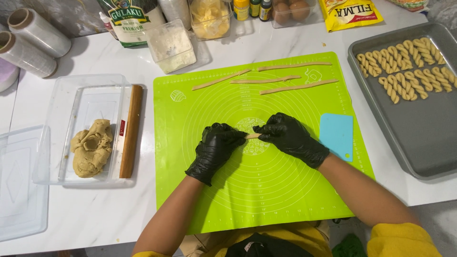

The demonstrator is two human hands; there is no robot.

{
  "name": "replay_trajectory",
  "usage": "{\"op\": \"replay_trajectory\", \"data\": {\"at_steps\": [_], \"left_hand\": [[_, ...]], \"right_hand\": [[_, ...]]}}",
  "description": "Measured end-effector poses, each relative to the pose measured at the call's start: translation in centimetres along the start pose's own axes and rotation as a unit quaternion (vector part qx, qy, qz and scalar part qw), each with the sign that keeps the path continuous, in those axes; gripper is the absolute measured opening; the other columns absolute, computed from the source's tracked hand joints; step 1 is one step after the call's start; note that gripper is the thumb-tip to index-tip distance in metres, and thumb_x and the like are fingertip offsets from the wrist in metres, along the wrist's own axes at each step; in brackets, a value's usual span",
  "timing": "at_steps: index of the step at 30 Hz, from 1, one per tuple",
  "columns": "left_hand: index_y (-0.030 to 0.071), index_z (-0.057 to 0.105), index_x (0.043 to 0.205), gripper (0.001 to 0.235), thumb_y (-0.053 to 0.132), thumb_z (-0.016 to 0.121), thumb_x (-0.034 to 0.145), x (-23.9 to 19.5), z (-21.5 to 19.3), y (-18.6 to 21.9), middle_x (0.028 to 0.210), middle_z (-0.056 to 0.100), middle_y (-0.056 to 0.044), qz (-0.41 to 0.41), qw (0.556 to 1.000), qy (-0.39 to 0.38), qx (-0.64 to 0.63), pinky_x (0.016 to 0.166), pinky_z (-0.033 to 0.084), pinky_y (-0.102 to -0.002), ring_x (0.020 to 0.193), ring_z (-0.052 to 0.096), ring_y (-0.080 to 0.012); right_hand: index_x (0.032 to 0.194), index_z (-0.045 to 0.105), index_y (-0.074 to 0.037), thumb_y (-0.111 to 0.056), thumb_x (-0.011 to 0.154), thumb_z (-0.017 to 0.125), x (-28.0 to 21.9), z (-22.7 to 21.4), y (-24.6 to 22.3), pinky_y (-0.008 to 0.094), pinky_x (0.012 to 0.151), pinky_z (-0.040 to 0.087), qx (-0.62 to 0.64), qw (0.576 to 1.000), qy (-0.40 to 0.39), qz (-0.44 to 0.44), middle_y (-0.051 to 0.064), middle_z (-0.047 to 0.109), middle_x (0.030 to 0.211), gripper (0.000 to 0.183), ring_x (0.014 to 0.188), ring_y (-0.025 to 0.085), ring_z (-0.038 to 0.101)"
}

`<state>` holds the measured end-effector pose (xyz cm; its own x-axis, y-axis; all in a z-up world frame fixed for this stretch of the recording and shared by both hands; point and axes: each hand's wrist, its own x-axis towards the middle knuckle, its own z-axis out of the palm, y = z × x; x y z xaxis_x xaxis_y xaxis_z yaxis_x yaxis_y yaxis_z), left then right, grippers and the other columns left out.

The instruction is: The person is braiding thin strips of dough together to form cookies and placing them onto a metal baking tray.

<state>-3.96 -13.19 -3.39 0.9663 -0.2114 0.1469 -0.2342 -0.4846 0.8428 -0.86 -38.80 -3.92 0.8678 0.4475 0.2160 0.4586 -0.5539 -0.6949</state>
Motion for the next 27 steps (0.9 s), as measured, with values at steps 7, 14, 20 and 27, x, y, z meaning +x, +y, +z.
{"op": "replay_trajectory", "data": {"at_steps": [7,14,20,27], "left_hand": [[0.024,0.085,0.098,0.018,0.025,0.086,0.081,0.1,0.0,0.0,0.091,0.075,-0.006,0.004,1.000,0.004,-0.019,0.085,0.055,-0.031,0.091,0.070,-0.0256],[0.027,0.083,0.104,0.024,0.022,0.084,0.081,-0.5,-2.5,-1.4,0.095,0.075,-0.009,-0.044,0.997,-0.047,0.042,0.089,0.056,-0.042,0.097,0.070,-0.0308],[0.028,0.084,0.103,0.022,0.025,0.085,0.081,-0.7,-2.9,-0.9,0.095,0.075,-0.009,-0.038,0.997,-0.036,0.055,0.086,0.058,-0.041,0.097,0.070,-0.0300],[0.028,0.084,0.103,0.024,0.028,0.088,0.080,-0.4,-1.0,0.2,0.096,0.074,-0.008,-0.029,1.000,-0.005,0.000,0.086,0.057,-0.039,0.097,0.069,-0.0282]], "right_hand": [[0.102,0.084,-0.019,-0.029,0.085,0.085,0.0,0.3,0.4,0.042,0.080,0.055,0.020,1.000,0.005,0.000,0.012,0.073,0.093,0.020,0.091,0.032,0.069],[0.107,0.083,-0.017,-0.030,0.087,0.083,-0.1,0.4,0.2,0.045,0.081,0.056,-0.025,0.999,-0.010,-0.040,0.014,0.073,0.097,0.024,0.094,0.035,0.068],[0.103,0.083,-0.017,-0.030,0.088,0.081,0.3,0.5,-0.7,0.046,0.079,0.056,-0.031,0.998,-0.005,-0.057,0.013,0.074,0.095,0.020,0.091,0.035,0.069],[0.104,0.082,-0.020,-0.032,0.089,0.080,0.3,0.3,-0.9,0.044,0.079,0.057,-0.031,0.997,0.001,-0.075,0.009,0.074,0.094,0.019,0.091,0.033,0.069]]}}
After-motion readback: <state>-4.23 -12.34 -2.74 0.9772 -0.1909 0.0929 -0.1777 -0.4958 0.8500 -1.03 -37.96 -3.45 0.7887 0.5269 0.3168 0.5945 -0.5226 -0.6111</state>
